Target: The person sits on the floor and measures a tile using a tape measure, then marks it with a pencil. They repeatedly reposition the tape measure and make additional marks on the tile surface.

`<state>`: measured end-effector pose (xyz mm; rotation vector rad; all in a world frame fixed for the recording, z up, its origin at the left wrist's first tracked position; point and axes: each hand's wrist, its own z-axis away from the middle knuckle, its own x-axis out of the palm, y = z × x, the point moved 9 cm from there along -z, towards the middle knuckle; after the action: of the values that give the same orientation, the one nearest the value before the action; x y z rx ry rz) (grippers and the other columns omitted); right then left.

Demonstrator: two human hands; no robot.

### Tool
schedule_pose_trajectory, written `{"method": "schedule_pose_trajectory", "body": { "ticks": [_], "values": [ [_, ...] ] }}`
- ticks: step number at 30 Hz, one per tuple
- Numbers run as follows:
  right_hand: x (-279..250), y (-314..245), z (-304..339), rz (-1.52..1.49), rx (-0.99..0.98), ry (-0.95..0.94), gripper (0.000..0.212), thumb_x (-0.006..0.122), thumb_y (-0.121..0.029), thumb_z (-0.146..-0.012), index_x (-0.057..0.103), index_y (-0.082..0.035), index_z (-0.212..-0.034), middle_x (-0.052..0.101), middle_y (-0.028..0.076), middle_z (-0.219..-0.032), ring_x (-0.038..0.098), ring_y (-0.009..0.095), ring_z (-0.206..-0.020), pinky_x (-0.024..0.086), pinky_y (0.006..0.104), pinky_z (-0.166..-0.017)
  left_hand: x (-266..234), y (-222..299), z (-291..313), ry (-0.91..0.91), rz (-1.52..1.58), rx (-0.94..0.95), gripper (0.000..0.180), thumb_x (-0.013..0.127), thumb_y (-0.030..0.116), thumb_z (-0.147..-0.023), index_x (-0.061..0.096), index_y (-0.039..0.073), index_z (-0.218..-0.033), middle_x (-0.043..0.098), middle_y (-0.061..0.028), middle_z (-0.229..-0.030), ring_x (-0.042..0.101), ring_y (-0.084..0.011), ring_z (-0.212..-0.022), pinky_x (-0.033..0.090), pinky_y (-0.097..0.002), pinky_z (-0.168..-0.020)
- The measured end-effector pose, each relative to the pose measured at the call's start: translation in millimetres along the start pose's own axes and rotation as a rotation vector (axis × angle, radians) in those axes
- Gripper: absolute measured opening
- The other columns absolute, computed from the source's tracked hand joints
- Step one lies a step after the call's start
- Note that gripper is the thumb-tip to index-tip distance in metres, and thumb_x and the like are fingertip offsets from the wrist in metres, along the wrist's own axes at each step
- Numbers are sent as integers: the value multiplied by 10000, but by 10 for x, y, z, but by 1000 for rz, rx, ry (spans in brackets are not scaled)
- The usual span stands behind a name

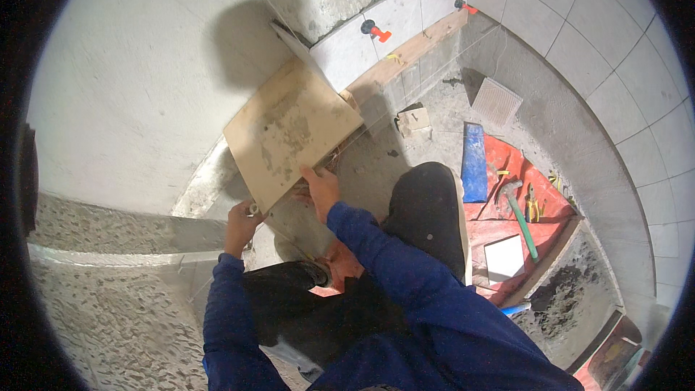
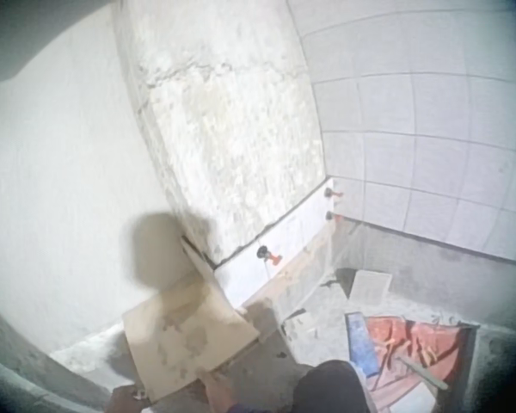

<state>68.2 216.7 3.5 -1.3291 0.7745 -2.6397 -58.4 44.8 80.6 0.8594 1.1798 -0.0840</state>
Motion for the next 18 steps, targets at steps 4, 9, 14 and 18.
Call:
{"method": "schedule_pose_trajectory", "body": {
  "ticks": [4,9,14,18],
  "values": [
    [-57,-45,-12,23,-13,18,331,602,-232,-948,557,-19,-1198,666,111,-1076,703,248,-843,589,328,-661,11,40,-17,14,20,47,331,745,112,-728,698,-10,-1032,711,-166,-875,689,-237,-795,525,-338,-739],
    [-129,-133,-19,15,-18,34,316,596,-220,-954,557,-29,-1204,672,101,-1067,703,233,-845,588,312,-667,17,48,-15,9,18,72,354,747,137,-730,694,-9,-1048,717,-171,-898,692,-234,-810,523,-333,-746],
    [-160,-183,-30,34,-22,27,304,592,-221,-958,561,-37,-1198,676,93,-1056,700,223,-854,591,322,-685,31,38,-32,-6,-19,56,384,755,164,-725,691,-12,-1060,728,-160,-933,699,-219,-831,524,-332,-757],
    [-158,-184,-23,48,-14,13,317,600,-244,-957,557,-32,-1189,674,100,-1057,695,224,-870,590,338,-720,32,67,-31,-2,60,80,387,755,166,-729,689,-13,-1066,730,-156,-918,704,-218,-823,525,-333,-756]
  ]
}}
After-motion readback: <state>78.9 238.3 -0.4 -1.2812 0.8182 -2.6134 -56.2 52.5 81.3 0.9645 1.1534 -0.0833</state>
